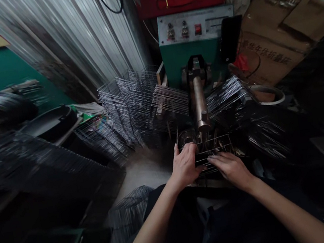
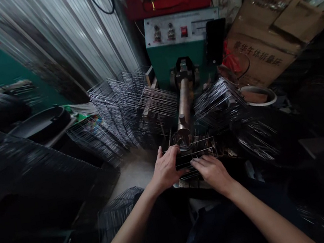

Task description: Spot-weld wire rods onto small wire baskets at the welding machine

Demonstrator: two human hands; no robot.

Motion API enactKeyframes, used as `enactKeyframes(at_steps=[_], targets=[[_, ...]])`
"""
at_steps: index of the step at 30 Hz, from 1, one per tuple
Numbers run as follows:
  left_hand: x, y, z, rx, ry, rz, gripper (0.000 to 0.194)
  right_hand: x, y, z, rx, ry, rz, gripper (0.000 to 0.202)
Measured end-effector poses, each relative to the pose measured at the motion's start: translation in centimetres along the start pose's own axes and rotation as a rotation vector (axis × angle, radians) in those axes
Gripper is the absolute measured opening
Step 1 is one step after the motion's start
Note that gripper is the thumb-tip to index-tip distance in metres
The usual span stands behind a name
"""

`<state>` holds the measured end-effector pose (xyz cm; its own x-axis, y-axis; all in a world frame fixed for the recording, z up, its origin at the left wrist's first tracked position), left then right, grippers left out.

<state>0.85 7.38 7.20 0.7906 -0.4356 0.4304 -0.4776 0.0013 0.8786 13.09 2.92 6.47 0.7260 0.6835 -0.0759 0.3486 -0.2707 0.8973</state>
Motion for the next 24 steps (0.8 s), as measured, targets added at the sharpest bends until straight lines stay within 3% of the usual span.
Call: enactKeyframes(at_steps=[6,12,19,24], targets=[[-0.4,0.0,-0.6,-0.011,0.02,0.005,0.061,0.5,0.0,-0.3,-0.016,-0.058,0.006,0.036],[-1.5,0.4,-3.2,-0.045,0.051,-0.024,0.062,2.1,-0.2,-2.2,0.038,-0.103,0.02,0.034],[-1.9,1.0,-4.2,-0.05,0.057,-0.04,0.06,3.0,0.6,-2.8,0.193,-0.14,0.069,0.017],[-3.1,1.5,-6.1,-0.066,0.057,-0.05,0.061,4.9,1.2,-4.1,0.186,-0.207,0.139,0.013]])
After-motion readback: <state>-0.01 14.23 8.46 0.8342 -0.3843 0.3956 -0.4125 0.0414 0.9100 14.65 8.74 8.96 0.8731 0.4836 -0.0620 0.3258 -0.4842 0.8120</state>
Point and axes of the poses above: each hand's wrist, its own z-axis away from the middle knuckle, its own y-axis out of the back of the hand, x = y × z, the point moved 10 cm from there along -z, towards the middle knuckle, and after that the axes turned 1 degree about y, right-handed, at the moved point
